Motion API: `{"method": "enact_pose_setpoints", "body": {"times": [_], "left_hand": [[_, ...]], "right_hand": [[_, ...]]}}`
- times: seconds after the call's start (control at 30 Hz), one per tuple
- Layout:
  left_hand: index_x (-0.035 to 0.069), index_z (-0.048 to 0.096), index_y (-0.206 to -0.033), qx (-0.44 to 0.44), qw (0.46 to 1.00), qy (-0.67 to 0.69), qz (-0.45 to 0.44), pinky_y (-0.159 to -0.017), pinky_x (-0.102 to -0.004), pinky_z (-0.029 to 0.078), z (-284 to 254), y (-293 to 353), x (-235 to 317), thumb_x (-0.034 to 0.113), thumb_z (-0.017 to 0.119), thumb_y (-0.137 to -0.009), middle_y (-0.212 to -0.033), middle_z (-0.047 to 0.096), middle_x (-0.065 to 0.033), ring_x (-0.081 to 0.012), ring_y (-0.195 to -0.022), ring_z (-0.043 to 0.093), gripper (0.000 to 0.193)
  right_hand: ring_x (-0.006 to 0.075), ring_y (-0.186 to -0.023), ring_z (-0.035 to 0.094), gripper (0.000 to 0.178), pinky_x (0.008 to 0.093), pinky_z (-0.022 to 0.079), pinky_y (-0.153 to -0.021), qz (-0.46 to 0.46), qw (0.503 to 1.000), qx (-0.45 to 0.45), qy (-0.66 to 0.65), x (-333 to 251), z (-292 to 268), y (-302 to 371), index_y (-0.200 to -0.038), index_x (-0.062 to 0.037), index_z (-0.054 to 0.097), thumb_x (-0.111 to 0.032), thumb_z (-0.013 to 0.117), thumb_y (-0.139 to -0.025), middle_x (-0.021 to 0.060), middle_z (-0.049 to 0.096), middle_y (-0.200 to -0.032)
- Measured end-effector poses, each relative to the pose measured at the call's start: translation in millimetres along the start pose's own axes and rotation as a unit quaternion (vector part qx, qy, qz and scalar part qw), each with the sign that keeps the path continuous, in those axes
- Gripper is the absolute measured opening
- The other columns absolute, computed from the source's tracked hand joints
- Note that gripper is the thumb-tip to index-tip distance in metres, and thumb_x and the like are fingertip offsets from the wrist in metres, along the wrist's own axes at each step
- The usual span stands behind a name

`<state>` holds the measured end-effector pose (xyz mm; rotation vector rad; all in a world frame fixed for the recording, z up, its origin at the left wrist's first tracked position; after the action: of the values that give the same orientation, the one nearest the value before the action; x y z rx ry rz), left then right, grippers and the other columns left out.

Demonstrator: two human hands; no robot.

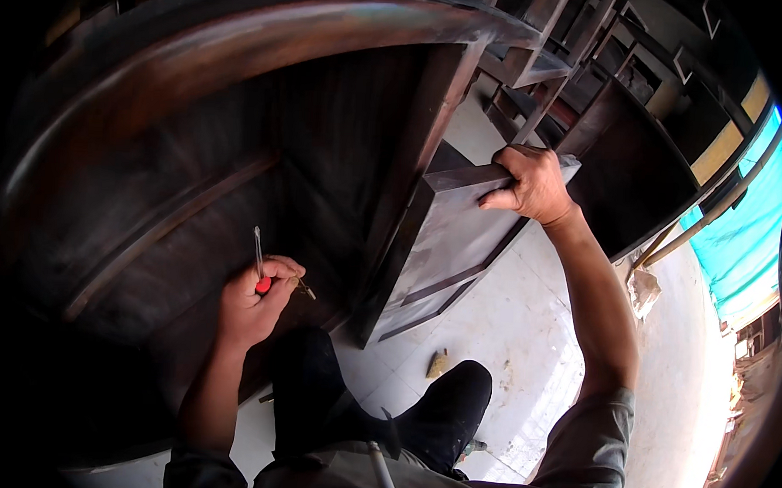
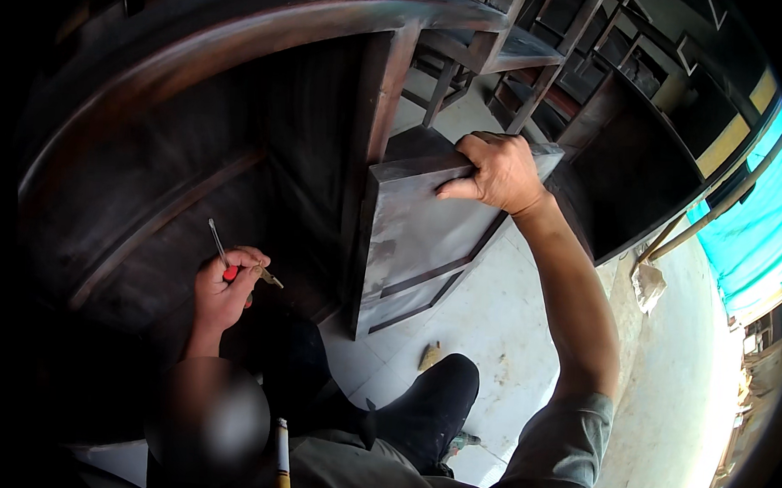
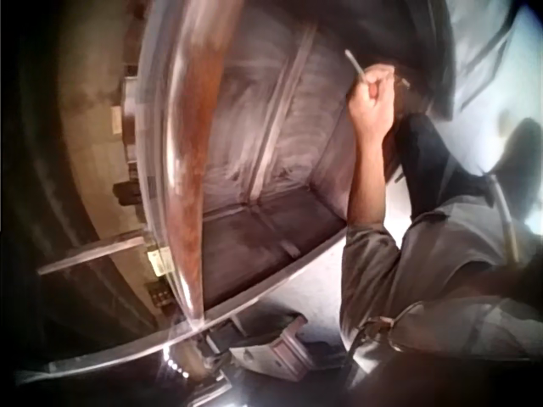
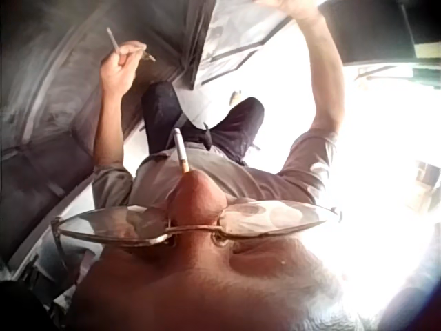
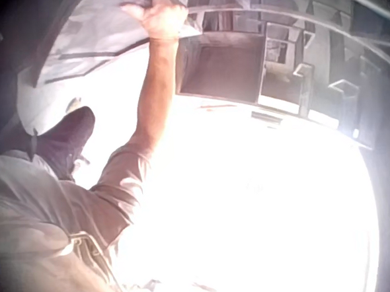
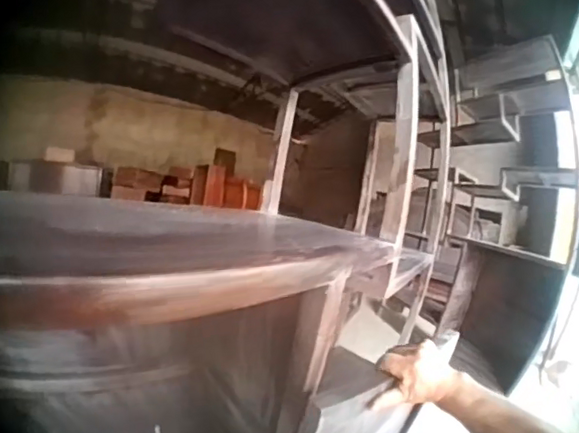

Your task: The person is assembling a wooden cabinet. They use a screwdriver to attach a door to the cabinet frame and then use a power drill to secure it further.

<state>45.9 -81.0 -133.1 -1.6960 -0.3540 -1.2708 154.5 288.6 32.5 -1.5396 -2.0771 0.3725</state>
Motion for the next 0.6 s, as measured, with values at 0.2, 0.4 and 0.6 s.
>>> {"method": "enact_pose_setpoints", "body": {"times": [0.2,0.4,0.6], "left_hand": [[0.0,0.056,-0.088,-0.003,1.0,0.002,0.028,-0.072,-0.0253,0.052,13,-20,23,-0.011,0.06,-0.086,-0.094,0.068,-0.0116,-0.0115,-0.08,0.063,0.011],[0.002,0.058,-0.091,-0.019,0.998,0.015,0.061,-0.048,-0.0177,0.043,31,-44,32,-0.008,0.058,-0.088,-0.096,0.068,-0.012,-0.0033,-0.06,0.054,0.011],[0.0,0.062,-0.093,-0.042,0.998,0.048,-0.022,-0.07,-0.0234,0.051,35,-50,42,-0.005,0.06,-0.088,-0.098,0.068,-0.0101,-0.0084,-0.079,0.061,0.007]], "right_hand": [[0.0321,-0.066,0.06,0.064,0.0379,0.049,-0.061,-0.003,1.0,-0.007,0.014,-5,7,-2,-0.075,-0.0021,0.058,-0.066,0.067,-0.07,0.011,0.055,-0.066],[0.0375,-0.075,0.058,0.064,0.041,0.048,-0.068,0.026,0.999,-0.039,-0.026,-14,2,-4,-0.088,-0.0001,0.061,-0.063,0.064,-0.077,0.015,0.058,-0.077],[0.0367,-0.085,0.06,0.055,0.0392,0.049,-0.078,0.031,0.99,0.141,-0.014,-54,-21,-5,-0.1,0.0014,0.064,-0.048,0.073,-0.076,0.0155,0.063,-0.094]]}}
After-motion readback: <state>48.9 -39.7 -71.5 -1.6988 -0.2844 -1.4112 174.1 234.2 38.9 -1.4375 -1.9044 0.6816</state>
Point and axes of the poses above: each hand's wrist, its own y-axis away from the middle knuckle, its own z-axis out of the palm, x = y × z, the point moved 1 cm from there along -y, towards the middle knuckle
